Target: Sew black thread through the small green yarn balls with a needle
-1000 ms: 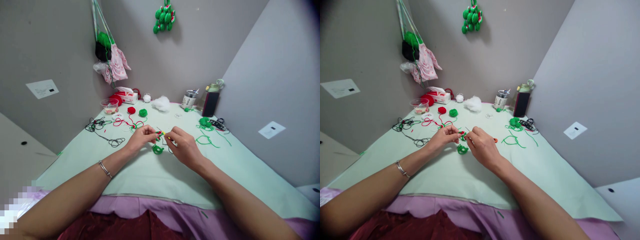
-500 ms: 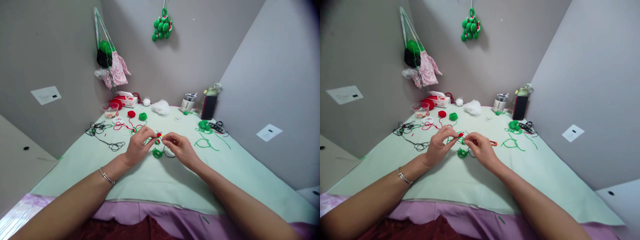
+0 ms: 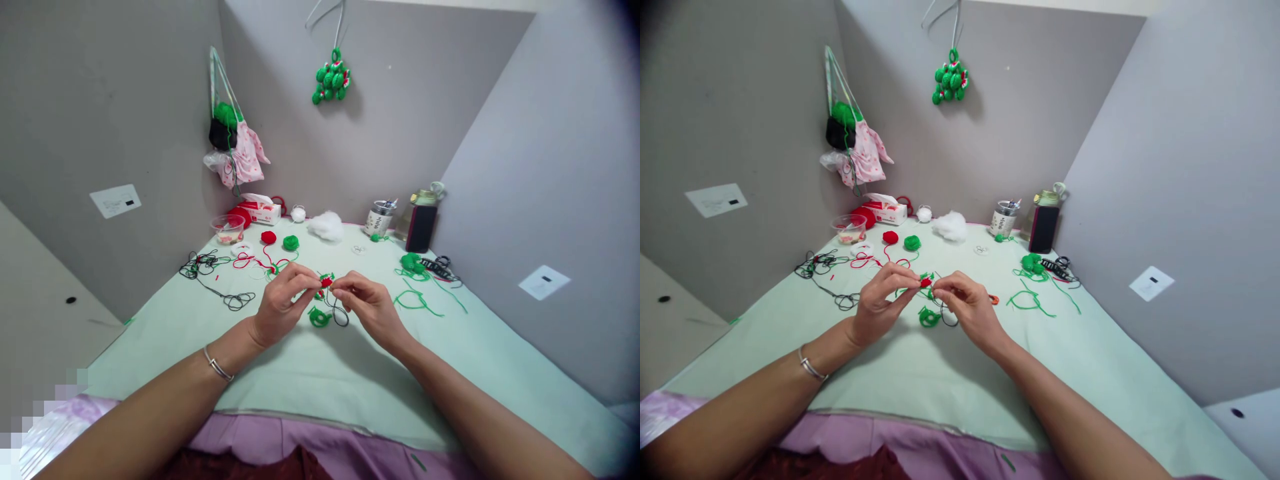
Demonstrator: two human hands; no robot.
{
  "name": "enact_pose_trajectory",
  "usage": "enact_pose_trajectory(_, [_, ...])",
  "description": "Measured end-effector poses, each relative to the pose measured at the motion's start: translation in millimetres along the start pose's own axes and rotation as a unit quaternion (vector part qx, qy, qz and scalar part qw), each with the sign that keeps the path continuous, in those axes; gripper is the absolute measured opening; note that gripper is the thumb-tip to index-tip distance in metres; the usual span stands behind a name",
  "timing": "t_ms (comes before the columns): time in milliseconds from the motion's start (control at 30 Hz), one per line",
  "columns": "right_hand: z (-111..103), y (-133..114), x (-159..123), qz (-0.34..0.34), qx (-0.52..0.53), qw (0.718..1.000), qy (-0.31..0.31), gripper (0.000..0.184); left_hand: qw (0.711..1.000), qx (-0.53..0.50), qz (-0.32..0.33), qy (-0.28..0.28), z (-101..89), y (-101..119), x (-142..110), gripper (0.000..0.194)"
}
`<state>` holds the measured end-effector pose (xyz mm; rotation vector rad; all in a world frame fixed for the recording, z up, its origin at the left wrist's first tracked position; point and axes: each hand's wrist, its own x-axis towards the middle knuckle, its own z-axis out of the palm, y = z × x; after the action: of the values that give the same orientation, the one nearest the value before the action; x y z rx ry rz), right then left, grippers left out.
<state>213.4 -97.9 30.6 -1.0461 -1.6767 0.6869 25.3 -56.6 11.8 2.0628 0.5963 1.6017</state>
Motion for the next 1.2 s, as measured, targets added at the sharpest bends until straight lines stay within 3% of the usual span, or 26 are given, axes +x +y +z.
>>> enact_pose_trajectory(133, [-3.2, 2.6, -0.9, -0.053, -0.126, 0.990, 0.038, 0.015, 0.986, -0.105, -0.126, -0.007, 4.1, -0.9, 2.2, 0.007])
enact_pose_trajectory(300, [-8.9, 7.4, -0.7, -0.164, -0.320, 0.931, 0.056, 0.019, 0.924, -0.222, -0.303, -0.066, 6.1, -9.0, 6.8, 0.025])
enact_pose_trajectory(400, [-12.8, 10.3, 0.1, -0.180, -0.378, 0.907, 0.043, 0.022, 0.894, -0.254, -0.357, -0.101, 5.3, -13.9, 8.0, 0.025])
enact_pose_trajectory(500, [-16.8, 11.3, 0.9, -0.180, -0.403, 0.897, 0.028, 0.021, 0.885, -0.261, -0.368, -0.114, 5.0, -16.9, 7.5, 0.022])
enact_pose_trajectory(633, [-20.0, 10.0, 1.8, -0.170, -0.382, 0.908, 0.009, 0.021, 0.876, -0.265, -0.381, -0.129, 5.3, -18.8, 6.6, 0.021])
enact_pose_trajectory(933, [-23.7, 15.8, 5.5, -0.069, -0.209, 0.975, -0.022, 0.011, 0.851, -0.312, -0.397, -0.145, 3.9, -21.9, 7.4, 0.026])
enact_pose_trajectory(1200, [-13.1, 19.2, 5.9, -0.021, -0.148, 0.989, 0.011, 0.015, 0.846, -0.327, -0.398, -0.136, 7.4, -19.9, 5.0, 0.027])
